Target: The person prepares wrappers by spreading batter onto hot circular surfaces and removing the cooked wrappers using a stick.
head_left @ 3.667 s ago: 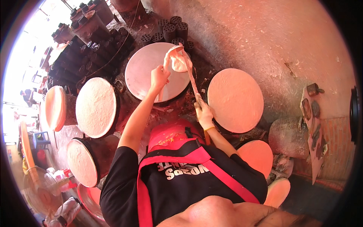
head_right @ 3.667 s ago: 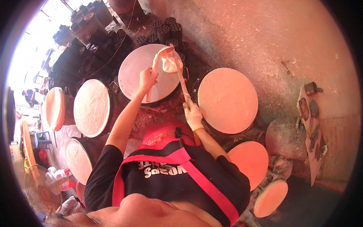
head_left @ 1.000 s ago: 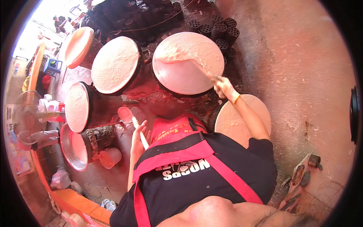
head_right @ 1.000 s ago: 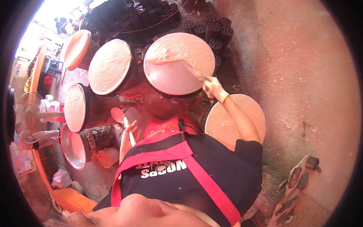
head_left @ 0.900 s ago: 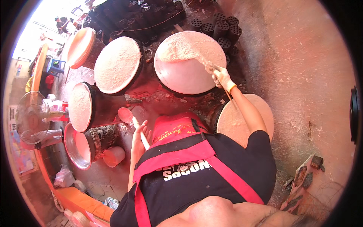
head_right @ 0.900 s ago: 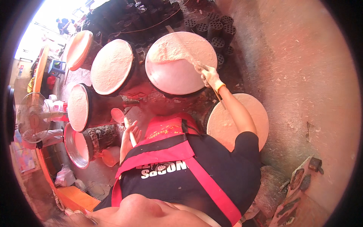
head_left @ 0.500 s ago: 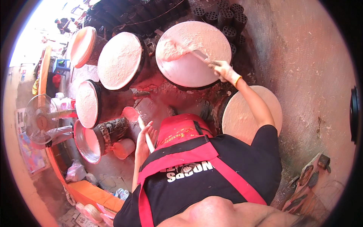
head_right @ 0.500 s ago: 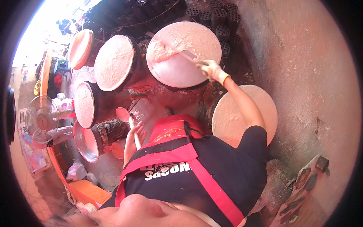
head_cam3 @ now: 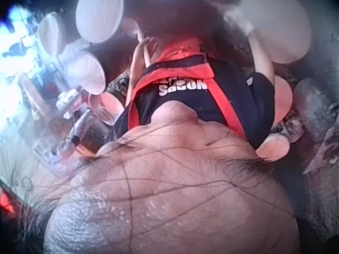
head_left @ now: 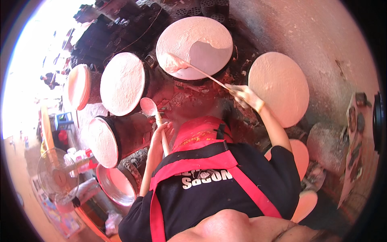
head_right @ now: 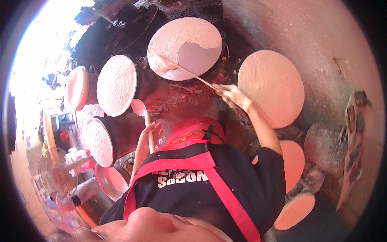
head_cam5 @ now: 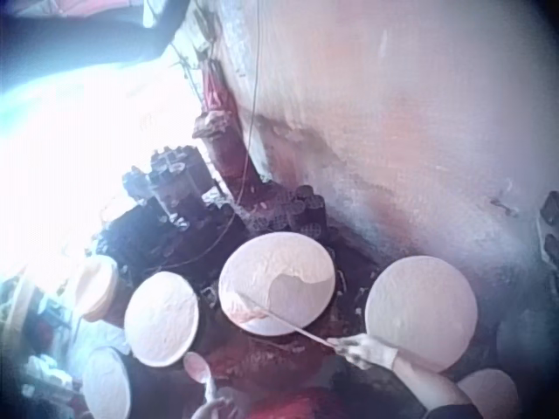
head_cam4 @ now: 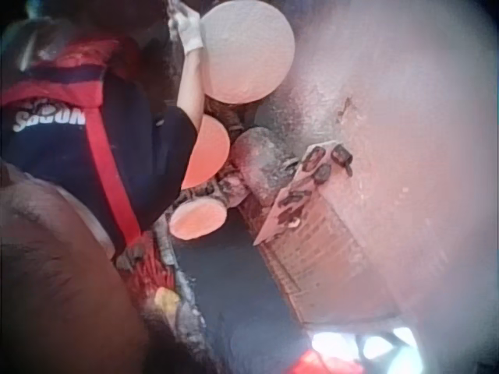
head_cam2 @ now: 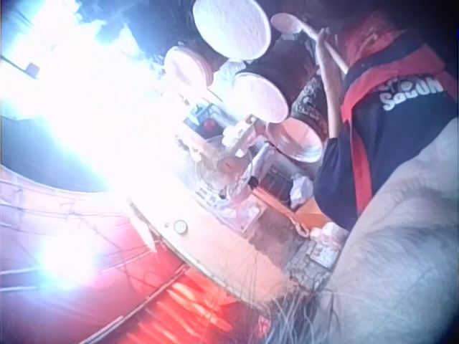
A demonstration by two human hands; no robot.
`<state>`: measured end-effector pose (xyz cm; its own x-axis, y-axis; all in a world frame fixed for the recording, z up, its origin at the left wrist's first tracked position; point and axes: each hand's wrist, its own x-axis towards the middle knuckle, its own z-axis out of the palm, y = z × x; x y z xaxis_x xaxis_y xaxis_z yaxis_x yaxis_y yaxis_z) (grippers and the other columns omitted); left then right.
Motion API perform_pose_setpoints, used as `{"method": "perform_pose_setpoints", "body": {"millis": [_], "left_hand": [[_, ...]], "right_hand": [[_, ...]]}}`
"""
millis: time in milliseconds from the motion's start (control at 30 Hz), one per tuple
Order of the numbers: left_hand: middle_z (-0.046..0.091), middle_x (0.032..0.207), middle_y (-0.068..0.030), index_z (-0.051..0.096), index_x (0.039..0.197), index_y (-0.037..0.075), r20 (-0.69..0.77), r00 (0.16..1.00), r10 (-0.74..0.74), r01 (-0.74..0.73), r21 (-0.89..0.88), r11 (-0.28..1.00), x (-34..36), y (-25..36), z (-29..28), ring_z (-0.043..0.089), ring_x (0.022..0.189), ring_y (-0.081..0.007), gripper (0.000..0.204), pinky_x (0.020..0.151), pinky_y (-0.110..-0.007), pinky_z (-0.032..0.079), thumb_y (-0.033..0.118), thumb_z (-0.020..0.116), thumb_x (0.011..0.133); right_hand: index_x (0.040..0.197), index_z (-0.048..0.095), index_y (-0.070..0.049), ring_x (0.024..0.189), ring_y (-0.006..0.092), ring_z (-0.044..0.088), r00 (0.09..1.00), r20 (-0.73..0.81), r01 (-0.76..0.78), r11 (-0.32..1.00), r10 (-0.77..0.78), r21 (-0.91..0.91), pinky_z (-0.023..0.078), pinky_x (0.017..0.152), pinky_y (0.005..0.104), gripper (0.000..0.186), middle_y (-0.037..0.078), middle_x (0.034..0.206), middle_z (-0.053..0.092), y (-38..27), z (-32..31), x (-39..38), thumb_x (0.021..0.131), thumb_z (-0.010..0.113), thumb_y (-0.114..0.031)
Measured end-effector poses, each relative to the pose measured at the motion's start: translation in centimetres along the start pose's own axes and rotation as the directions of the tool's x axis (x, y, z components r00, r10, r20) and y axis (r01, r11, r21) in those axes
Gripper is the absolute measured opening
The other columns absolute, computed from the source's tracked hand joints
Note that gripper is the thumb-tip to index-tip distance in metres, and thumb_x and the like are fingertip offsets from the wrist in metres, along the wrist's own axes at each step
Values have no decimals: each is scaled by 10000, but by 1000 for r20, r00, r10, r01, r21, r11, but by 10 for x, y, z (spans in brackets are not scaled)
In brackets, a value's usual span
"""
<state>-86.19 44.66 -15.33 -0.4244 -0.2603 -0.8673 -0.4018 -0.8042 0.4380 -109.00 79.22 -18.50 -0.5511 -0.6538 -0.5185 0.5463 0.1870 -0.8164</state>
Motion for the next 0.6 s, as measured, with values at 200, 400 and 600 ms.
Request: {"method": "perform_pose_setpoints", "body": {"millis": [200,400,600], "left_hand": [[629,1080,-80,584,1048,13,127,991,-50,41,71,997,26,10,-100,599,1007,-193,251,911,-320,497,160,629,849],[588,1166,-68,532,1177,12,86,996,27,-30,34,999,-14,10,-167,527,1138,-181,385,1007,-328,419,157,635,836],[538,1237,-82,499,1215,-2,76,993,89,-88,-13,996,-44,-2,-223,443,1239,-188,405,1052,-330,377,147,602,853]], "right_hand": [[1357,456,-168,367,34,305,968,-212,227,825,-133,518,264,329,203,432,-75,543,377,100,92,-44,953,489,-318],[1171,498,-122,379,32,339,843,-424,494,786,-329,371,277,334,207,452,-69,558,387,36,274,172,916,496,-496],[997,506,-178,363,81,389,514,-800,486,873,-311,-27,331,307,254,207,-38,534,412,54,301,346,961,455,-376]]}}
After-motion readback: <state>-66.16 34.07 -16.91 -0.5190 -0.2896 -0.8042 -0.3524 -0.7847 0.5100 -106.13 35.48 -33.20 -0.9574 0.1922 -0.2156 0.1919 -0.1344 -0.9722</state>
